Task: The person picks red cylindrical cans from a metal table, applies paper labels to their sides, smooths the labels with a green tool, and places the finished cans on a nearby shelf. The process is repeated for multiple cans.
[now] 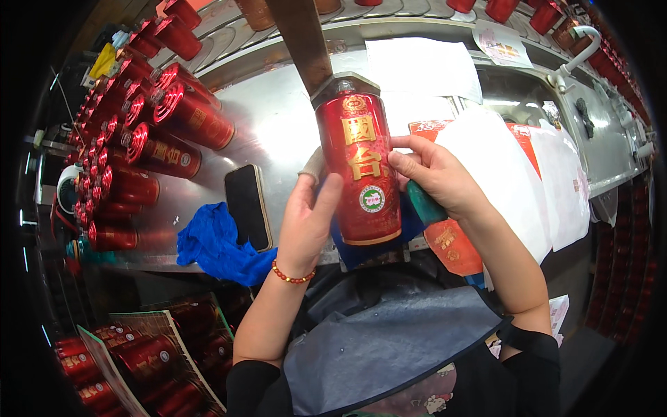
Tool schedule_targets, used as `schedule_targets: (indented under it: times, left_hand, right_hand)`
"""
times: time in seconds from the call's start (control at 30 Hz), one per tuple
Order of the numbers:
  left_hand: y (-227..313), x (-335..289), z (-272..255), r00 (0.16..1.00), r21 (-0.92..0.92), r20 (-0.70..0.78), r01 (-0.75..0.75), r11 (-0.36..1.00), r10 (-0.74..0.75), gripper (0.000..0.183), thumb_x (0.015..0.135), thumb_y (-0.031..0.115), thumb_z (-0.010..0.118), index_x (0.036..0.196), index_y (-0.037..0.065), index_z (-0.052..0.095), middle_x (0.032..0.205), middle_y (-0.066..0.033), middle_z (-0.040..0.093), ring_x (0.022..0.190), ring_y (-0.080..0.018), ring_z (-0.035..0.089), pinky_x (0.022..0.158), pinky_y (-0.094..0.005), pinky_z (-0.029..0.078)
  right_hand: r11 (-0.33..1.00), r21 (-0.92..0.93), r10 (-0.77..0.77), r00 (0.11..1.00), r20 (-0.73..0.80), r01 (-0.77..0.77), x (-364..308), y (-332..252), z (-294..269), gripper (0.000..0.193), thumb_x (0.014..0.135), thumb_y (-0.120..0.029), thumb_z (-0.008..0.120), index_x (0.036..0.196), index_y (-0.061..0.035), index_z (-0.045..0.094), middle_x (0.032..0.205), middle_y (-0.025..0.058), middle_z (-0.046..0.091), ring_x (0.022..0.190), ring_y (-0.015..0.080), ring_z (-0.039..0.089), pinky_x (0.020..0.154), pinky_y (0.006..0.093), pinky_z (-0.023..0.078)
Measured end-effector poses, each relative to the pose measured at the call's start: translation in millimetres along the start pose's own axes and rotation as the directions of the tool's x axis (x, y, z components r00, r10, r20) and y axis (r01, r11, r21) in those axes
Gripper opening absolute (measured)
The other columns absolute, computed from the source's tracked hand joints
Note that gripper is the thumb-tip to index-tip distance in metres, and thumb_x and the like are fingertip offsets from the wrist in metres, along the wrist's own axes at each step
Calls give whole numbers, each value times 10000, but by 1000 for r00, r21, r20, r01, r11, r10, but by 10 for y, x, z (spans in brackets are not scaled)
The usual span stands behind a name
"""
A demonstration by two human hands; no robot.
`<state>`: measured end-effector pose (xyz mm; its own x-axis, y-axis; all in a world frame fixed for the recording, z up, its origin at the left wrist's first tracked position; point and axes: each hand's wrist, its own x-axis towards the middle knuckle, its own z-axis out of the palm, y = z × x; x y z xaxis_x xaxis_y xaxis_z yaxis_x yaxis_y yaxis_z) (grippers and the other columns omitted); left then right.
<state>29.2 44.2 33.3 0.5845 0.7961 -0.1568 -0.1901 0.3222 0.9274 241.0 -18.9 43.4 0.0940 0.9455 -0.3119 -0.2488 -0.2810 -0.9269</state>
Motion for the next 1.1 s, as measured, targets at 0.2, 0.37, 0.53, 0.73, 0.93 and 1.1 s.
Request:
schedule_targets:
  times: [0.2, 0.37, 0.53, 0.73, 0.93, 1.1]
  left_hand:
    - [1, 5, 46, 1000, 18, -16, -22, 1000, 22, 661, 1009, 245, 653, 1520, -40, 346, 1468, -133, 485, 1342, -194, 468, 1125, -346, 387]
    - [-13, 20, 24, 999, 29, -8, -48, 998, 49, 702, 992, 292, 678, 1516, -42, 350, 1455, -140, 494, 1342, -199, 465, 1129, -353, 382]
    - [20, 129, 115, 995, 134, -51, -76, 988, 83, 739, 963, 308, 718, 1492, -64, 361, 1381, -167, 545, 1262, -194, 536, 1051, -346, 461]
    - [79, 147, 151, 996, 80, -41, -70, 994, 73, 680, 958, 286, 726, 1436, -77, 407, 1339, -177, 571, 1195, -188, 585, 986, -331, 510]
    - [37, 164, 98, 996, 106, -21, -79, 991, 81, 687, 968, 309, 713, 1449, -71, 401, 1361, -170, 557, 1221, -192, 567, 1018, -337, 490]
    - [-39, 48, -50, 998, 108, 27, -59, 992, 56, 721, 998, 343, 665, 1499, -67, 348, 1456, -157, 488, 1330, -202, 482, 1109, -354, 411]
  right_hand:
    - [1000, 18, -2, 1000, 20, 1, 20, 75, -67, 455, 1005, -309, 658, 1327, 6, 594, 949, 46, 711, 841, 57, 615, 762, 214, 498]
    - [997, 5, 76, 997, 25, -76, -83, -63, -96, 479, 1003, -302, 664, 1350, 14, 573, 867, 7, 665, 812, 56, 604, 751, 217, 494]
    - [998, -56, -15, 999, 41, 17, -205, 7, 39, 673, 931, -233, 764, 1456, 36, 440, 765, -14, 621, 742, 43, 574, 689, 202, 460]
    - [994, -99, -33, 999, 11, 33, -198, 43, 59, 728, 869, -222, 827, 1440, 40, 458, 732, -30, 596, 675, 34, 553, 620, 198, 425]
    - [995, -94, -43, 999, 28, 45, -183, 52, 50, 714, 871, -226, 825, 1430, 41, 470, 727, -31, 594, 686, 33, 553, 628, 198, 425]
    - [998, -59, 16, 999, 47, -13, -207, 67, -26, 656, 908, -211, 787, 1427, 42, 476, 733, -31, 595, 702, 41, 565, 643, 196, 428]
